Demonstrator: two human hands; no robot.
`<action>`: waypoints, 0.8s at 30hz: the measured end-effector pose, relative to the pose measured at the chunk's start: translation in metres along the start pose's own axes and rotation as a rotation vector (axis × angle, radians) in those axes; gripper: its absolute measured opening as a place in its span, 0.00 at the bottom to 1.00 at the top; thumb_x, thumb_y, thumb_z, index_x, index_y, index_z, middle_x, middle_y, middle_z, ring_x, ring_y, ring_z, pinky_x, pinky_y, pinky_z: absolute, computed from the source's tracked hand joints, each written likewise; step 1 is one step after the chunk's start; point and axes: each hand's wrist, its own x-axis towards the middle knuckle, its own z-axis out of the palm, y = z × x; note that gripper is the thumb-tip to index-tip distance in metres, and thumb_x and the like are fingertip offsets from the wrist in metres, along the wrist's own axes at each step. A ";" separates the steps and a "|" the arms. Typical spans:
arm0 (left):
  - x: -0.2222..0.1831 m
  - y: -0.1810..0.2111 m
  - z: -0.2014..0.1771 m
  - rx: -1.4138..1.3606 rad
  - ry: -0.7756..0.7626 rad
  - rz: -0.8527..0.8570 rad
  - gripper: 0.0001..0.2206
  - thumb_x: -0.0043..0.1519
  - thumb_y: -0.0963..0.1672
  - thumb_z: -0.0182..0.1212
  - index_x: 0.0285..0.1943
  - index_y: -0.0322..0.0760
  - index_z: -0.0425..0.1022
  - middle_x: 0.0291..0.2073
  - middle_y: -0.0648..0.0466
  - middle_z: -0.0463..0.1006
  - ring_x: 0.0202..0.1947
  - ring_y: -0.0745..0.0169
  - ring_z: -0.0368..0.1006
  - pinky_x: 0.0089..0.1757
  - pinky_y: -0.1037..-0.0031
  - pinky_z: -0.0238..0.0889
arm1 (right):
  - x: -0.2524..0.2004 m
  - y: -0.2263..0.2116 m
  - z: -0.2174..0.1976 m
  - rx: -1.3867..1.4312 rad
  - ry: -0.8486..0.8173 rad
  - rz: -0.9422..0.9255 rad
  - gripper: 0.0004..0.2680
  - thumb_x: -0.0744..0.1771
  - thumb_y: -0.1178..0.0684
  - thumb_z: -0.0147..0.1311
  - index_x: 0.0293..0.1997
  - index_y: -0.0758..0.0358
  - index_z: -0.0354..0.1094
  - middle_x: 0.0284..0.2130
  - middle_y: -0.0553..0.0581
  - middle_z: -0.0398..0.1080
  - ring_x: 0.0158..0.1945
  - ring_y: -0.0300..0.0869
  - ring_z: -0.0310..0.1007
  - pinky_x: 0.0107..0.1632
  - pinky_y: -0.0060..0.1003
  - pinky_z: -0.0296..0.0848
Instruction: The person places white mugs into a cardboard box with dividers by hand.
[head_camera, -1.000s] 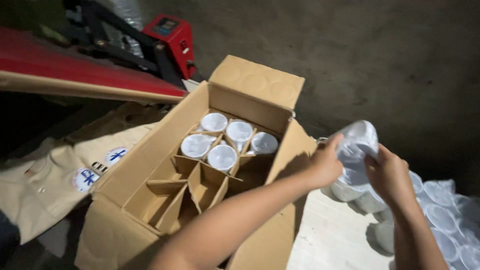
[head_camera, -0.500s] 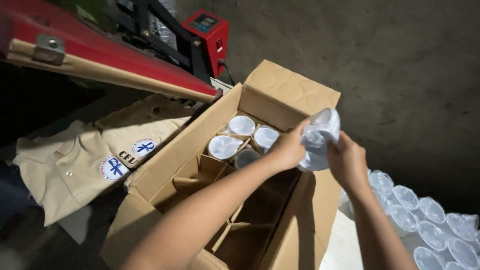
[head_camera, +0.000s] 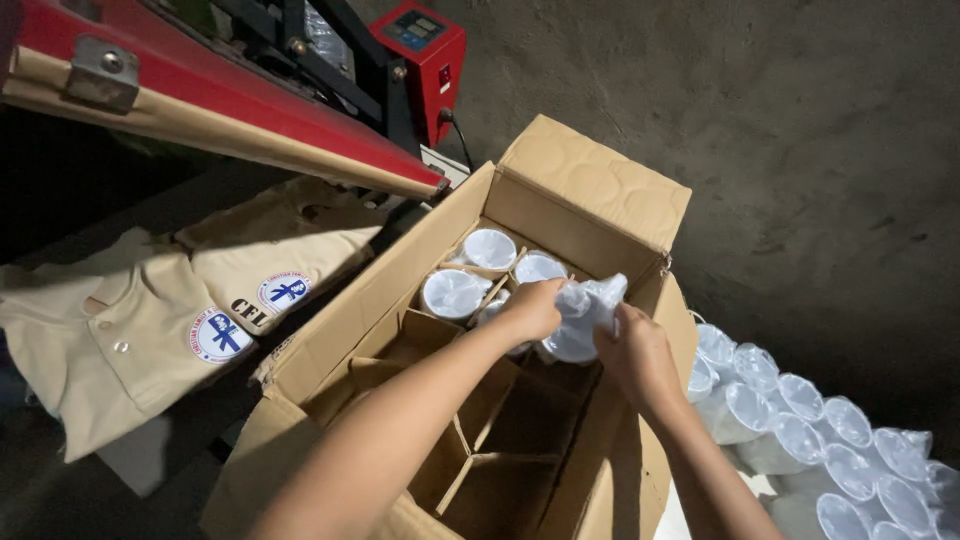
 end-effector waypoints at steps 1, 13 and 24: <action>0.001 -0.003 0.001 -0.002 -0.001 0.001 0.24 0.56 0.37 0.55 0.63 0.50 0.74 0.50 0.44 0.81 0.53 0.44 0.78 0.51 0.60 0.70 | 0.002 -0.003 -0.002 -0.002 0.000 0.001 0.10 0.63 0.53 0.59 0.39 0.72 0.69 0.36 0.75 0.74 0.41 0.66 0.76 0.43 0.54 0.74; -0.018 -0.001 -0.002 0.134 -0.133 -0.130 0.24 0.58 0.39 0.54 0.65 0.42 0.71 0.55 0.38 0.77 0.56 0.39 0.74 0.54 0.56 0.68 | 0.017 -0.018 0.003 -0.053 -0.038 -0.060 0.26 0.61 0.41 0.65 0.60 0.68 0.63 0.54 0.74 0.66 0.52 0.67 0.72 0.50 0.53 0.74; -0.031 0.010 0.001 0.224 -0.151 -0.139 0.25 0.58 0.38 0.57 0.67 0.47 0.72 0.54 0.40 0.78 0.55 0.39 0.75 0.53 0.56 0.69 | 0.033 0.011 0.031 -0.439 -0.436 -0.008 0.09 0.67 0.55 0.46 0.46 0.58 0.74 0.39 0.66 0.77 0.44 0.61 0.78 0.48 0.54 0.77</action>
